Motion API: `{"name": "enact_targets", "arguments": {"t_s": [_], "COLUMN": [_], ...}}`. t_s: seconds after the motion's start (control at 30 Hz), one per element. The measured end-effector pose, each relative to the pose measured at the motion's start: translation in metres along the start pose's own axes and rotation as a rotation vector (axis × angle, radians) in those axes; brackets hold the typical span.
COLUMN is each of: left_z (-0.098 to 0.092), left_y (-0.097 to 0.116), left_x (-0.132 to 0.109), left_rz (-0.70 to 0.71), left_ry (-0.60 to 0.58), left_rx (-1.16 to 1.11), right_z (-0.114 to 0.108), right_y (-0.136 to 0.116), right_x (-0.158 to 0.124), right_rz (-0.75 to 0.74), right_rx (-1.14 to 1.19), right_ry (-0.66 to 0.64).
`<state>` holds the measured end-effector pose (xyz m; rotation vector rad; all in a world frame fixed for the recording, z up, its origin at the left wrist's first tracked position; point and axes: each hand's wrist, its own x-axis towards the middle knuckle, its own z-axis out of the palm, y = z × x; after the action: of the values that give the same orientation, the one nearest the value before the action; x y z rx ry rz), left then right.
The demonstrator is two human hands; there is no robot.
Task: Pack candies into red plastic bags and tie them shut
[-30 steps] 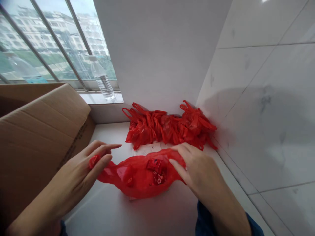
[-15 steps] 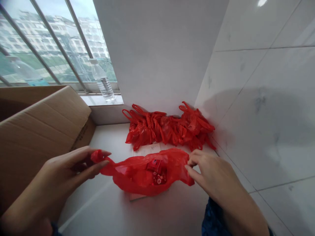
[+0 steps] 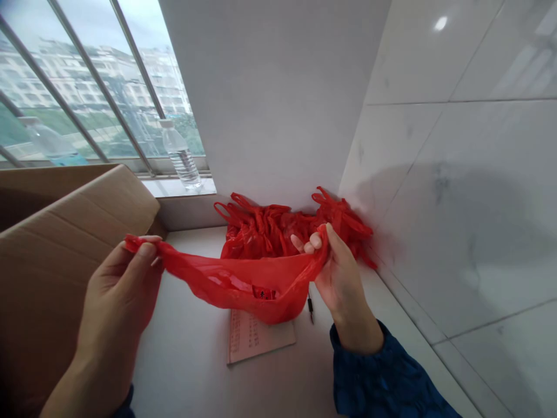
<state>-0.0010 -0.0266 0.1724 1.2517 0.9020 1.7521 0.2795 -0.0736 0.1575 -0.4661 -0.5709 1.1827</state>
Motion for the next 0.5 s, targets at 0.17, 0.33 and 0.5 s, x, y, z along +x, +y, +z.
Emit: {"name": "enact_targets", "arguments": {"t_s": [0.17, 0.33, 0.5], "left_z": [0.012, 0.025, 0.031], "left_y": [-0.004, -0.007, -0.010], "left_x": [-0.005, -0.024, -0.049], "left_rz": [-0.034, -0.218, -0.372], "left_ry": [-0.050, -0.237, -0.689], "left_rx": [-0.195, -0.155, 0.110], "right_z": [0.012, 0.017, 0.019], "right_y": [0.018, 0.044, 0.070], "right_x": [-0.005, -0.019, -0.028], "right_rz": [-0.109, -0.092, -0.069], "right_rx": [-0.135, -0.683, -0.954], "right_ry": [0.030, -0.261, -0.534]}}
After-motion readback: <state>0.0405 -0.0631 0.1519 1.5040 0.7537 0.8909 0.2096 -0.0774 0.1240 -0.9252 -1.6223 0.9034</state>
